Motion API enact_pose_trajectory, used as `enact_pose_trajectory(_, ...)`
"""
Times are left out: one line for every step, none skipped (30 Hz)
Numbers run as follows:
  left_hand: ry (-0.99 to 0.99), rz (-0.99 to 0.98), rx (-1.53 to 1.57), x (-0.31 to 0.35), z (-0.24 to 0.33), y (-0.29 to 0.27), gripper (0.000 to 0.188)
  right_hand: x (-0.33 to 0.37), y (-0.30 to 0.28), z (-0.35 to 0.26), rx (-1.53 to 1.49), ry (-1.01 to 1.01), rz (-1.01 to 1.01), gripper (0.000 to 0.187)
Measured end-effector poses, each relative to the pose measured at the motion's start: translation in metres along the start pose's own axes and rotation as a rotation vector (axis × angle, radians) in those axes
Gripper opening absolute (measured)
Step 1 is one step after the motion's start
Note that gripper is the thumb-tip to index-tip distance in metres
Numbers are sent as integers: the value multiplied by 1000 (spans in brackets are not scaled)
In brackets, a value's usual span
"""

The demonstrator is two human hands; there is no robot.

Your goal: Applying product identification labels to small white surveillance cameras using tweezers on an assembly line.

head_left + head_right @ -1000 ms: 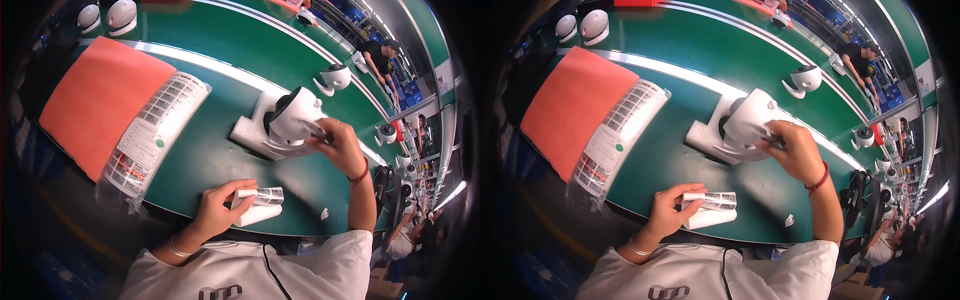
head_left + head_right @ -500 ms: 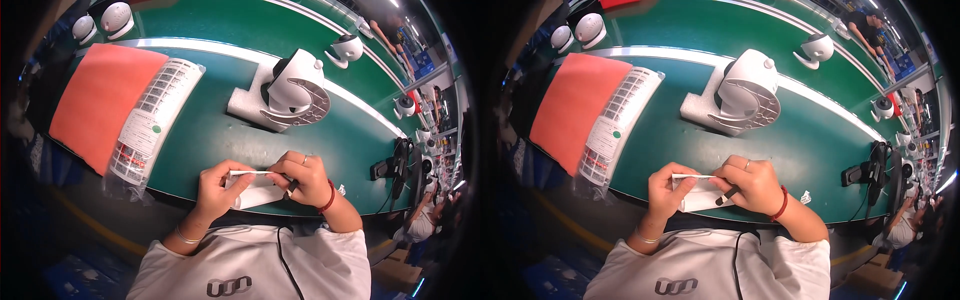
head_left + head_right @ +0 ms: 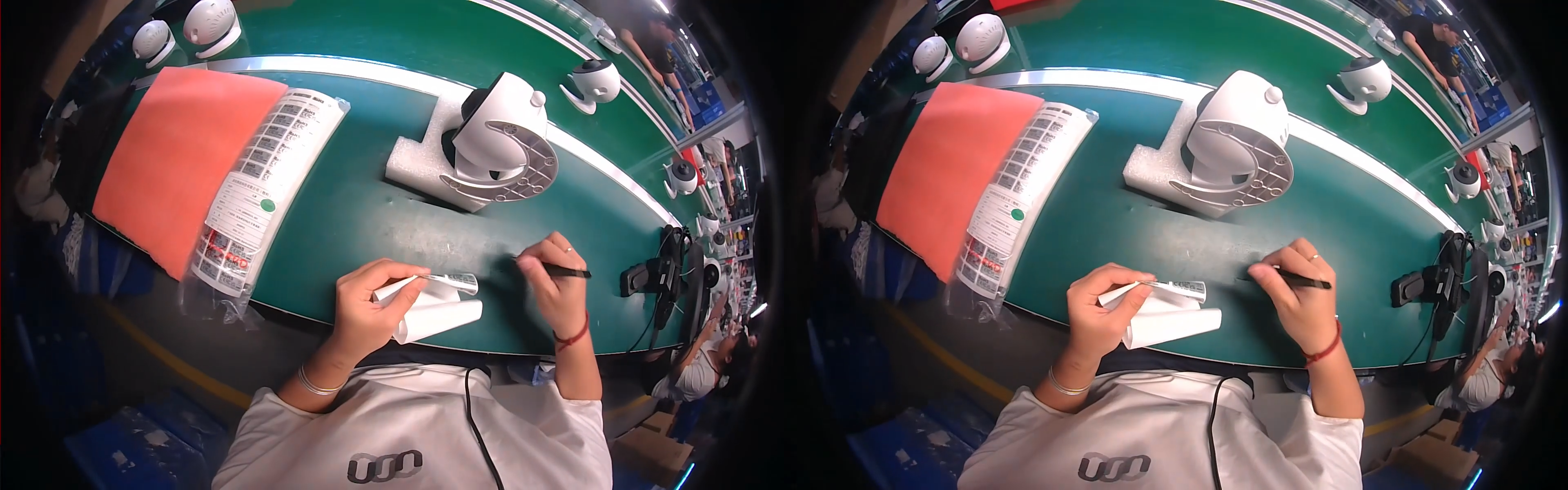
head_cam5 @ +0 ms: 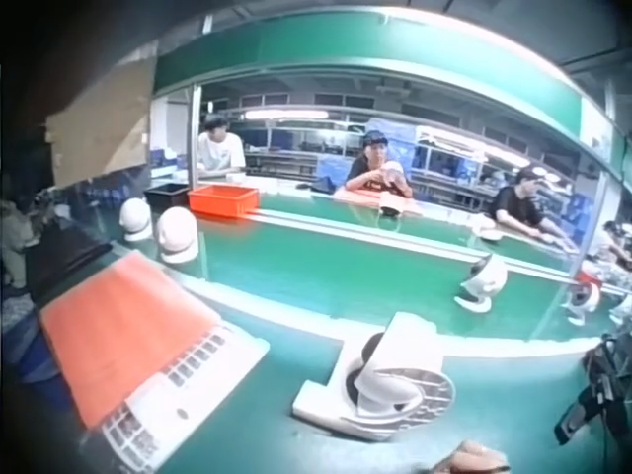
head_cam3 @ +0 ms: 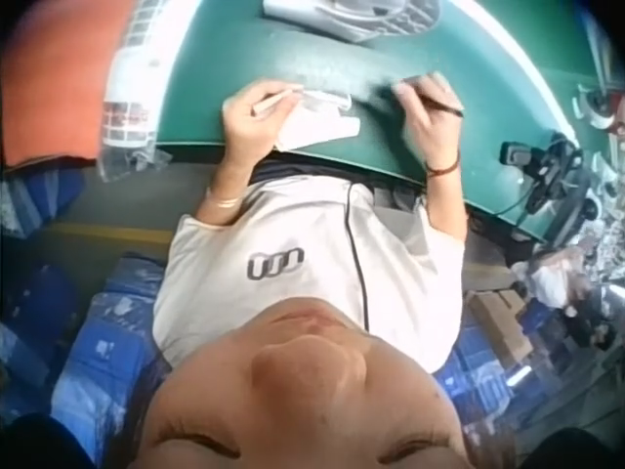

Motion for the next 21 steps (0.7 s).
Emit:
enact_pose_trajectory(2, 10, 2, 0, 0, 0, 12, 3, -8, -8, 86, 81, -65, 23)
enact_pose_trajectory(0, 10, 0, 1, -1, -1, 12, 7, -9, -9, 83, 83, -67, 23)
enact_pose_trajectory(71, 27, -27, 1, -3, -1, 14, 11, -10, -9, 14, 126, -105, 26)
enact_pose_trajectory(144, 45, -50, 1, -4, -1, 16, 14, -13, -9, -52, 168, -141, 30)
enact_pose_trajectory(144, 44, -49, -1, -4, -1, 16, 14, -19, -13, 55, 77, -171, 36)
enact_pose_trajectory(163, 53, -25, -3, -4, 0, 17, 16, -18, -13, 56, 77, -171, 36)
enact_pose_trajectory(182, 62, -2, -4, -5, 1, 19, 19, -17, -12, 58, 55, -160, 36)
enact_pose_trajectory(183, 62, -2, -3, -6, 2, 19, 21, -16, -11, 61, 33, -148, 36)
enact_pose_trajectory(146, 49, 18, -1, -8, 3, 20, 20, -17, -13, 61, 33, -147, 36)
enact_pose_trajectory(109, 38, 35, 0, -9, 4, 20, 18, -17, -19, 87, -44, -78, 35)
enact_pose_trajectory(109, 39, 34, 2, -8, 4, 20, 16, -18, -25, 113, -120, -7, 34)
enact_pose_trajectory(96, 45, -9, 2, -5, 3, 20, 16, -19, -32, 112, -120, -7, 34)
enact_pose_trajectory(82, 50, -50, 4, -3, 4, 20, 16, -21, -40, 47, -168, 64, 32)
enact_pose_trajectory(79, 48, -50, 4, -2, 5, 20, 17, -21, -48, -18, -215, 136, 30)
enact_pose_trajectory(58, 73, -36, 5, -1, 7, 22, 15, -18, -54, -88, -277, 120, 26)
enact_pose_trajectory(38, 95, -21, 5, 0, 8, 24, 13, -15, -59, -121, -339, 88, 26)
enact_pose_trajectory(37, 90, -21, 5, 0, 8, 24, 10, -13, -64, -153, -400, 55, 25)
enact_pose_trajectory(83, 65, -77, 5, 0, 8, 28, 7, -11, -70, -139, -416, 50, 24)
enact_pose_trajectory(130, 44, -137, 6, 0, 8, 32, 3, -9, -70, -141, -416, 51, 24)
enact_pose_trajectory(130, 43, -138, 6, -2, 8, 32, 1, -6, -69, -161, -422, 33, 24)
enact_pose_trajectory(183, 24, -141, 7, -5, 8, 36, -1, -3, -68, -180, -429, 14, 23)
Point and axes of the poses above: each hand's wrist, its own x-axis away from the middle knuckle, its own y-axis out of the palm, z = x × y, the point moved 1 cm from there along -x, towards the middle knuckle, and after that the axes turned 12 degrees about x, right-handed, at the moved point
